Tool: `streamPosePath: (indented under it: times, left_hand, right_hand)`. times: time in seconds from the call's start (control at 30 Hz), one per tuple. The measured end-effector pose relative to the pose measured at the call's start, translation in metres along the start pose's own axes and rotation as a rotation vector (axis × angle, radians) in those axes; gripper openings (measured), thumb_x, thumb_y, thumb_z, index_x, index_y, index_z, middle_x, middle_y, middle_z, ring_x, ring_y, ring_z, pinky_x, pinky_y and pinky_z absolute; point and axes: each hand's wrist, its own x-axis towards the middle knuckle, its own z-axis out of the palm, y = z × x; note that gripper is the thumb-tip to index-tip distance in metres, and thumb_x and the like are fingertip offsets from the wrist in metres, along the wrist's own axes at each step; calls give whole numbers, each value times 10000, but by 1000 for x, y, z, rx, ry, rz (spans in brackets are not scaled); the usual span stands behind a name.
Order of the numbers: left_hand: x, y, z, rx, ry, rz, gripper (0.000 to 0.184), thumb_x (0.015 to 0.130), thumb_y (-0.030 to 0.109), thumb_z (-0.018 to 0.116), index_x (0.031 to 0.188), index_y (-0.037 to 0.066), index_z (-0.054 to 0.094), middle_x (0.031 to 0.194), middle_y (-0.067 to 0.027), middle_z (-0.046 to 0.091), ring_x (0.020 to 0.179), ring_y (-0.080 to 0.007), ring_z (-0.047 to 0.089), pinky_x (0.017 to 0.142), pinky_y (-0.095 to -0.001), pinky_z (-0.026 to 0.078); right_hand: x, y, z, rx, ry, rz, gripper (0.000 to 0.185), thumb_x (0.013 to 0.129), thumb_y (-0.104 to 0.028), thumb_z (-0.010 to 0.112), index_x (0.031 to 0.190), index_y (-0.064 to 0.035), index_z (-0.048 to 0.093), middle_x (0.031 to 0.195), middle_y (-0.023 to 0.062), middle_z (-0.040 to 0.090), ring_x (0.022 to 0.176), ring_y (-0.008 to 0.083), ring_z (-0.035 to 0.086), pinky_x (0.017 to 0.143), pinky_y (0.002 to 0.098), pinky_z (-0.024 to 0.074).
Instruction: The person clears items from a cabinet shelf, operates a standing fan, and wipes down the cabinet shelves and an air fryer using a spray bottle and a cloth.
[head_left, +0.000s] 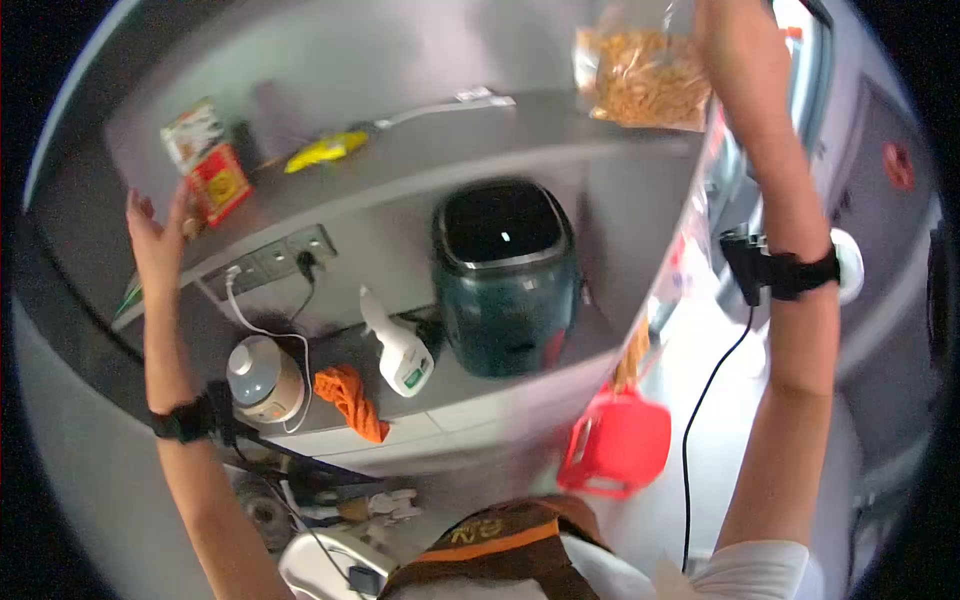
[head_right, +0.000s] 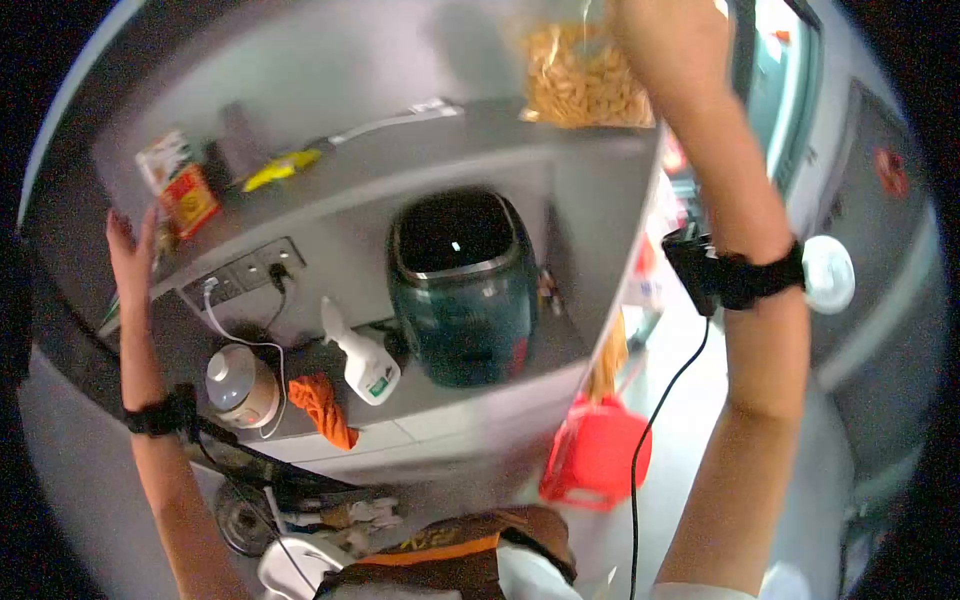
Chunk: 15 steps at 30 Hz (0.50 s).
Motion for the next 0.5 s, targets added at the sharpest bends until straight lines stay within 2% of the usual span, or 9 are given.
streamPosePath:
  times: [0.03, 0.07, 0.1, 0.17, 0.23, 0.27, 0.3, 0.4, 0.5]
  left_hand:
    - [23, -29, 20, -48, -107, -96, 711, 872, 337, 630, 1364, -55, 298, 1368, -263, 373, 1275, -307, 391, 1042, -403, 325]
    - [43, -34, 29, -46, -313, -208, 746, 876, 360, 615, 1387, -49, 257, 1342, -268, 410, 1240, -319, 435, 1021, -414, 356]
    - [71, -47, 39, -186, -706, -235, 759, 864, 342, 629, 1392, -47, 248, 1292, -246, 474, 1188, -326, 491, 985, -410, 412]
    - [92, -66, 99, -173, -843, -80, 749, 864, 337, 628, 1389, -46, 255, 1289, -242, 479, 1184, -324, 494, 981, -409, 416]
    - [89, -61, 137, -132, -911, -30, 739, 865, 333, 626, 1386, -45, 263, 1285, -238, 483, 1181, -321, 497, 977, -407, 420]
    - [86, -59, 141, -94, -881, -18, 734, 865, 330, 626, 1384, -44, 267, 1283, -236, 485, 1179, -320, 498, 975, -406, 422]
    - [76, -55, 145, -87, -871, -20, 729, 865, 328, 625, 1383, -43, 271, 1282, -234, 487, 1178, -319, 500, 974, -406, 425]
    - [53, -42, 134, -83, -803, -29, 714, 866, 321, 623, 1378, -42, 282, 1276, -229, 493, 1173, -315, 505, 968, -403, 431]
    - [36, -23, 116, -146, -702, -45, 699, 867, 314, 621, 1373, -40, 293, 1271, -223, 500, 1168, -312, 509, 963, -401, 437]
  right_hand:
    - [-10, -11, -33, -25, 112, 30, 143, 925, -137, 434, 912, -6, 490, 710, 193, 584, 597, 314, 595, 556, 417, 486]
    - [-17, 2, -60, 54, 29, -72, 146, 920, -123, 452, 877, 7, 504, 694, 174, 585, 580, 262, 586, 540, 379, 485]
    - [-30, 18, -90, 118, -68, -159, 156, 914, -109, 470, 841, 20, 518, 678, 154, 587, 563, 211, 577, 525, 341, 485]
    - [-72, 12, -149, 315, -337, -43, 139, 886, -59, 493, 793, 32, 541, 657, 99, 587, 569, 135, 561, 507, 283, 472]
    - [-98, -25, -213, 9, -703, 568, 106, 870, -33, 506, 799, 32, 551, 661, 75, 599, 569, 104, 562, 488, 245, 457]
    - [-140, 3, -246, -1, -702, 51, 68, 856, -15, 521, 822, 22, 566, 648, 79, 598, 540, 102, 560, 462, 233, 442]
    - [-141, 11, -285, 84, -939, 493, 119, 869, -107, 556, 840, 3, 590, 801, 91, 629, 701, 142, 605, 568, 297, 487]
    - [-219, 27, -378, -170, -1003, 348, 114, 883, -78, 509, 952, 5, 546, 770, 94, 644, 670, 168, 619, 624, 281, 496]
    - [-271, 40, -463, -392, -918, 827, 87, 862, -81, 503, 925, -25, 526, 724, 138, 628, 610, 250, 623, 576, 329, 474]
